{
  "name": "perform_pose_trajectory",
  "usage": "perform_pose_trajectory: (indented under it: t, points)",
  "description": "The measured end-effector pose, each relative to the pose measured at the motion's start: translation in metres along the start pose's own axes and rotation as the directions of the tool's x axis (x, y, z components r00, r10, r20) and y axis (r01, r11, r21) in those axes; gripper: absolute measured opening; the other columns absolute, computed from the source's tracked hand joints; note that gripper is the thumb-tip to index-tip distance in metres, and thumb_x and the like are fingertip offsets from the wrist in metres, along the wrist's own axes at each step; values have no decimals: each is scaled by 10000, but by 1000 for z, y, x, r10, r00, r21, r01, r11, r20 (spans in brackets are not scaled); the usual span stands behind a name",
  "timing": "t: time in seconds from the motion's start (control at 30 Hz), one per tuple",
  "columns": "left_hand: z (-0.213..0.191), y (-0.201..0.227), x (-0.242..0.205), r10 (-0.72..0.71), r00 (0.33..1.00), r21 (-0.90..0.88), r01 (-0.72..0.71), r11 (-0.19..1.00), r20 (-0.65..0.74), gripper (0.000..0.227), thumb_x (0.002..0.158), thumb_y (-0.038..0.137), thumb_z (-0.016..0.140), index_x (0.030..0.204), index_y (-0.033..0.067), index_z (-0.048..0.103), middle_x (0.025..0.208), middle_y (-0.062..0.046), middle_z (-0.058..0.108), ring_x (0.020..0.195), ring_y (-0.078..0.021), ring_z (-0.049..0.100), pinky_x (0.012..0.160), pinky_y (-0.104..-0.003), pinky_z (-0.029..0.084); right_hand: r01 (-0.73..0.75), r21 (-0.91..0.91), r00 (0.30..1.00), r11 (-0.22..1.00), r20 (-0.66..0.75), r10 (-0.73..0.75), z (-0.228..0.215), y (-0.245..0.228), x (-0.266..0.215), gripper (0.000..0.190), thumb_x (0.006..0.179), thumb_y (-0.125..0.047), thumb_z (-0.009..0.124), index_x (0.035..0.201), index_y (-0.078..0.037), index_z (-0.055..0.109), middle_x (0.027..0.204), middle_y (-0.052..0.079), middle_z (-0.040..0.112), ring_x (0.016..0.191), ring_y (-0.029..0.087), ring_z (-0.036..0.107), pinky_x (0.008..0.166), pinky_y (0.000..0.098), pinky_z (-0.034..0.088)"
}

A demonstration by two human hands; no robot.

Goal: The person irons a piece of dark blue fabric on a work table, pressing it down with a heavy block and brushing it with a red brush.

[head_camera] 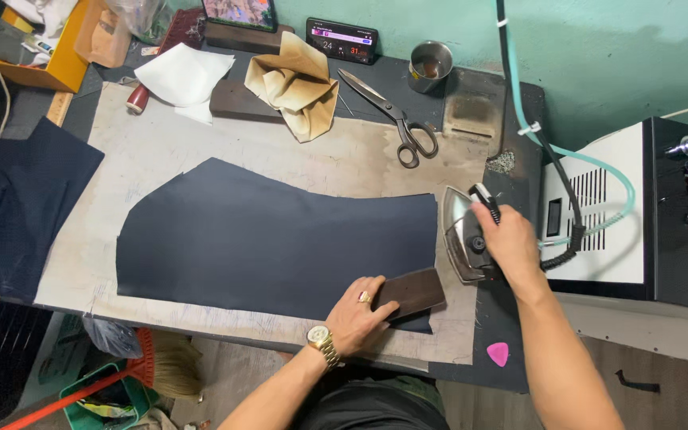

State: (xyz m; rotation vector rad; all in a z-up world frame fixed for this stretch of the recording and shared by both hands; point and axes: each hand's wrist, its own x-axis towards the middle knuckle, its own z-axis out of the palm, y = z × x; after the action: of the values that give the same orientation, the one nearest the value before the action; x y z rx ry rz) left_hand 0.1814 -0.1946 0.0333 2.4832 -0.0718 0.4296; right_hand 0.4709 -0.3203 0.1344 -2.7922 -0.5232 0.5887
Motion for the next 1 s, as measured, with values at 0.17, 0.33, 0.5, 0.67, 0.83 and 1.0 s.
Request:
perform_pose_trajectory:
  t: [0.17,0.33,0.5,0.67,0.83,1.0]
  points:
    - [6,-57,-2,-97,993,148,106,983,-69,644,759,258,856,1346,209,595,1413,-266,506,1347,-407,499,1151,-559,369,-78,54,991,995,-106,84,7,54,34,647,1089,-657,529,1006,-48,730,931,275,741,1011,500,696,810,597,530]
    - [-84,-133,-47,-331,929,323,369,871,-167,516,873,267,757,1361,183,615,1395,-262,530,1325,-407,523,1117,-543,387,-90,63,987,994,-127,98,4,43,23,685,1118,-652,521,1021,-8,734,946,340,721,1009,545,679,798,620,508]
    - [-177,-275,-102,-426,873,484,487,727,-238,531,917,297,749,1418,185,618,1427,-279,541,1312,-435,559,1082,-560,424,-41,-10,942,999,-333,35,25,49,23,563,1122,-581,640,1212,-31,725,998,268,718,1023,505,680,835,608,518]
    - [-243,-380,-128,-484,835,451,550,703,-262,554,943,259,758,1471,153,626,1474,-318,513,1331,-510,533,1095,-610,397,243,-216,657,946,-681,-324,63,-25,-34,176,1204,-172,616,1249,-16,683,1072,184,641,1107,342,604,982,462,439]
    - [-204,-374,-95,-206,935,598,343,724,-287,431,850,111,776,1271,167,704,1247,-122,637,1144,-325,653,957,-465,518,626,-61,624,777,-558,-547,194,-146,-78,144,924,-31,714,1065,-5,704,1132,161,718,1068,330,676,962,426,525]
    - [-161,-305,-74,-67,982,466,143,873,-175,330,884,183,733,1211,196,689,1278,-114,635,1222,-325,630,1046,-462,494,702,-134,597,700,-425,-680,277,-252,-88,228,961,-153,675,1141,-14,677,1348,207,637,1273,370,581,1082,527,447]
